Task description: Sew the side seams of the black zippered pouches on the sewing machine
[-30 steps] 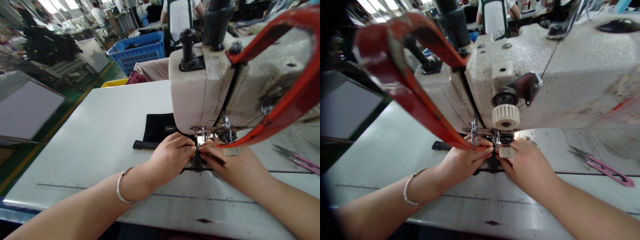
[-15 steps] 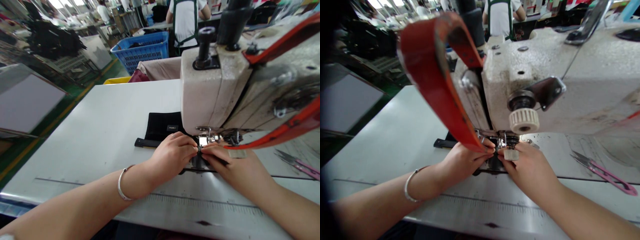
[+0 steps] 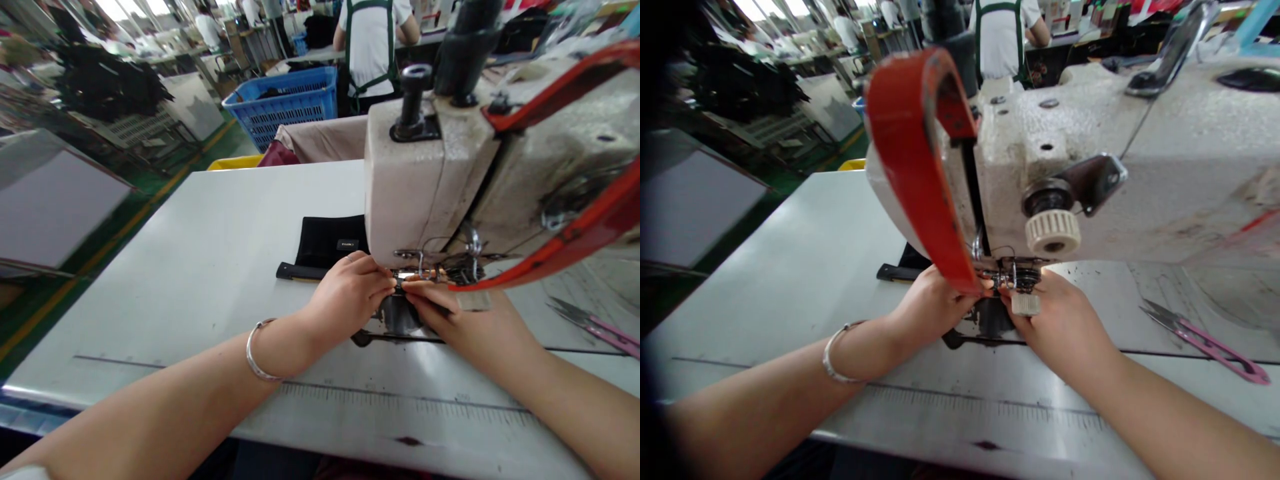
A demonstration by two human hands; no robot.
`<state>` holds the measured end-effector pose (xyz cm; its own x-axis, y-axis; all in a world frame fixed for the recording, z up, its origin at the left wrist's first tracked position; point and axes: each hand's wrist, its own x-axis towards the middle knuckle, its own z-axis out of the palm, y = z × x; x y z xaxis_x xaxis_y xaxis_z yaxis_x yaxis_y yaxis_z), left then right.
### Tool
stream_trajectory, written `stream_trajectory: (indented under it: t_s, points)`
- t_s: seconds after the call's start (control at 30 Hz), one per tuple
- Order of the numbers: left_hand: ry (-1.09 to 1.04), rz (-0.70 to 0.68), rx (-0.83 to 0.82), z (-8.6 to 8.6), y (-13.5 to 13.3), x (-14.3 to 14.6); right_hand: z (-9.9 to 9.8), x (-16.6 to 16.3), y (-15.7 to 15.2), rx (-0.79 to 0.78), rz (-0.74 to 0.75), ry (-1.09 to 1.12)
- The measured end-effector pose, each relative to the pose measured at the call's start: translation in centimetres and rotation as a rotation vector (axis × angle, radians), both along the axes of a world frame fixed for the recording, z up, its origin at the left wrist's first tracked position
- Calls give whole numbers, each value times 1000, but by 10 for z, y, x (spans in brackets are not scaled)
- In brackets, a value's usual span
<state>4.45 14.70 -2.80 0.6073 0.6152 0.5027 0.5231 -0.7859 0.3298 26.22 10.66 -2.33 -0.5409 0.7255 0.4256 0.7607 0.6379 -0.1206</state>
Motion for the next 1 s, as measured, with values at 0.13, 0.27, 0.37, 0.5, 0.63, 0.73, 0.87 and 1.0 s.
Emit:
stream_trajectory:
  t_s: [0.13,0.27,0.37,0.5,0.63,0.73,0.87,1.0]
  points:
    - [-15,13,1,-2,-1,0,1,-1,0,10,-5,-20]
    - [-2,32,9,-4,-2,-1,1,-1,0,19,-3,-26]
    - [-12,40,-7,-4,-2,0,0,0,1,13,0,-19]
    - [-1,72,-41,-3,-2,1,-3,2,3,16,-4,15]
    - [17,99,-32,-4,-2,1,-8,3,5,9,-9,46]
    - [28,109,-28,-4,-1,1,-10,3,5,-11,-5,52]
    - [29,104,-58,-4,0,0,-13,2,4,-55,-19,50]
    - [5,105,-74,-5,0,0,-16,0,5,-37,-33,109]
